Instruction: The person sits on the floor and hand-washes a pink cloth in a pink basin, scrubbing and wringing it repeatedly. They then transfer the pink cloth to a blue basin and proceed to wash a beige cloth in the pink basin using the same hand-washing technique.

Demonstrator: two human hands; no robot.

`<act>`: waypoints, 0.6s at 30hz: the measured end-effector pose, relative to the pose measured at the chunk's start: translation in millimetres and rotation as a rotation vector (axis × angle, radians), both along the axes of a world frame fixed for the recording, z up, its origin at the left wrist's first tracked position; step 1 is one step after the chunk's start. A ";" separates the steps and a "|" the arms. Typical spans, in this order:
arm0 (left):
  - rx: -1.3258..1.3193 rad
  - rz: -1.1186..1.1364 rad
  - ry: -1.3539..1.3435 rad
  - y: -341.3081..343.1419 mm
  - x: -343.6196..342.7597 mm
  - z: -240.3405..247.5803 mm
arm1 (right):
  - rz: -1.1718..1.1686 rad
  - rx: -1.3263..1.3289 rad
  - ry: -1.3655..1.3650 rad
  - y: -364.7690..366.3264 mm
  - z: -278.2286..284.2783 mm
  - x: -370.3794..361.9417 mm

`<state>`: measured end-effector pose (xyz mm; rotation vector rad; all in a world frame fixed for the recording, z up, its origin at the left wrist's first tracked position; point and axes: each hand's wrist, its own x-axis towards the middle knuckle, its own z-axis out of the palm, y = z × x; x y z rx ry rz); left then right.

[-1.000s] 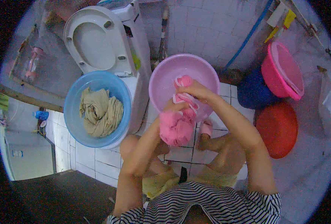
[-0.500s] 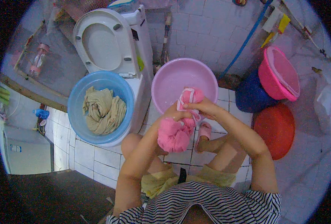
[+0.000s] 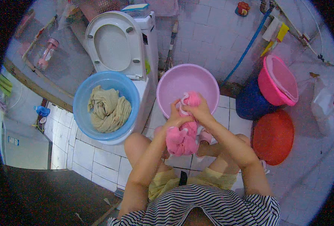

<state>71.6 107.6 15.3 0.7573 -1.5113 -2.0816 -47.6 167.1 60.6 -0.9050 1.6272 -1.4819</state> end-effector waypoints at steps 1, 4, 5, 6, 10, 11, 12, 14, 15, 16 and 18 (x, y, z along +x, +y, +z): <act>-0.057 0.046 0.066 -2.9 -2.6 -11.2 | -0.059 -0.009 0.057 -7.5 -5.8 -3.4; 0.047 0.104 0.258 1.9 1.9 -6.3 | -0.181 -0.069 -0.140 -20.6 6.1 -6.0; 0.126 0.114 0.322 5.8 5.2 2.6 | -0.208 -0.095 -0.265 -23.4 13.9 -5.6; 0.329 0.062 0.413 12.8 7.0 17.3 | -0.220 -0.118 -0.267 -23.2 19.9 -9.5; 0.504 -0.054 0.439 35.7 7.5 36.2 | -0.251 -0.281 -0.258 -25.0 51.6 -16.2; 0.392 -0.067 0.365 37.7 3.3 31.2 | -0.265 -0.340 -0.248 -25.5 59.2 -19.4; 0.366 -0.097 0.325 38.5 4.8 22.4 | -0.265 -0.349 -0.176 -27.5 60.4 -21.8; 0.317 -0.163 0.247 38.7 7.0 12.4 | -0.269 -0.363 -0.029 -30.3 61.5 -29.0; 0.256 -0.126 0.190 38.7 8.0 13.0 | -0.281 -0.381 -0.032 -31.7 60.4 -30.9; 0.196 -0.088 0.132 38.8 9.7 15.0 | -0.292 -0.400 -0.035 -33.7 58.5 -31.7; -0.064 0.084 -0.021 38.7 10.9 14.9 | -0.274 -0.420 -0.015 -34.3 60.6 -29.8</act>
